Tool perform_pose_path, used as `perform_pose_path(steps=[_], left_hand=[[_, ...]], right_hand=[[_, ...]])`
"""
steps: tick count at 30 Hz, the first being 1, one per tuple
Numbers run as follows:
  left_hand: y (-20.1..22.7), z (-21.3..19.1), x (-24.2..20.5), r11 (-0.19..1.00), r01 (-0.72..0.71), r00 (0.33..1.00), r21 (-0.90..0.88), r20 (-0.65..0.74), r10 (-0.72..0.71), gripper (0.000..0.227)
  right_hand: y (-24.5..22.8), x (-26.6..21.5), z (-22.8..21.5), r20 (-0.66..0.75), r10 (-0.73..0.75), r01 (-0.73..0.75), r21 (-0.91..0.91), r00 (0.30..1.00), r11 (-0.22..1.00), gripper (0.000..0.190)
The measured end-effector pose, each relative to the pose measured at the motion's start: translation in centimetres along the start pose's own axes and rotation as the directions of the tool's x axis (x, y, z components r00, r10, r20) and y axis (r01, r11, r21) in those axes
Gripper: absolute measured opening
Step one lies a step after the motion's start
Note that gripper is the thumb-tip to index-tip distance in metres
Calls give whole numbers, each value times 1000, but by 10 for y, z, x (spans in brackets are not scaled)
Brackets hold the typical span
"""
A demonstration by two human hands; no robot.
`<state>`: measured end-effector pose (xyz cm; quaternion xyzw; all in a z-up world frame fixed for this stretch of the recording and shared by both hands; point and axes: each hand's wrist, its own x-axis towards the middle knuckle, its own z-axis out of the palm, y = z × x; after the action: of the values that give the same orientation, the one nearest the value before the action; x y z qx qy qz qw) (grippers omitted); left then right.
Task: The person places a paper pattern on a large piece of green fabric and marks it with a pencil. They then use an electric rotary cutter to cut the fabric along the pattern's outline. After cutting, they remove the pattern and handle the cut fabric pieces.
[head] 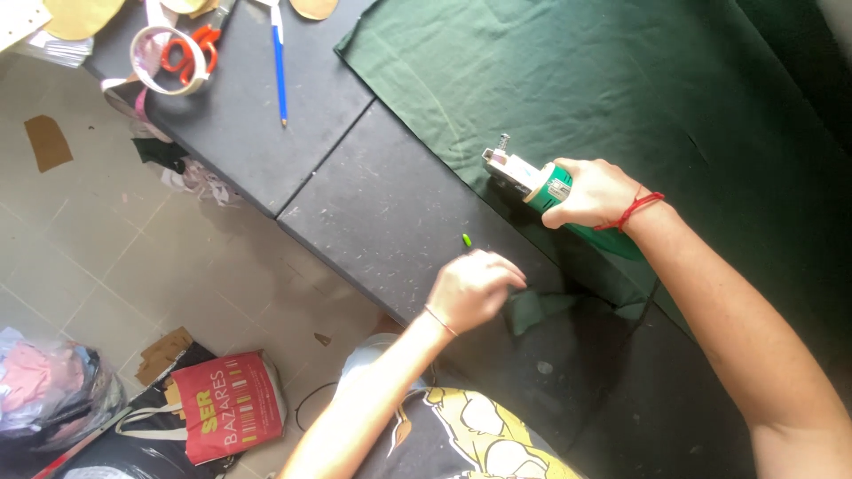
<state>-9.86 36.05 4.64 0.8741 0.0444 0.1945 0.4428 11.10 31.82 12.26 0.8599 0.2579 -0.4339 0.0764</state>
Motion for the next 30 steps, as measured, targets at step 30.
perform_pose_path(steps=[30], left_hand=[[-167, -115, 91, 903, -356, 934, 241, 69, 350, 31]], right_hand=[[-100, -13, 51, 8, 485, -368, 663, 874, 652, 59]])
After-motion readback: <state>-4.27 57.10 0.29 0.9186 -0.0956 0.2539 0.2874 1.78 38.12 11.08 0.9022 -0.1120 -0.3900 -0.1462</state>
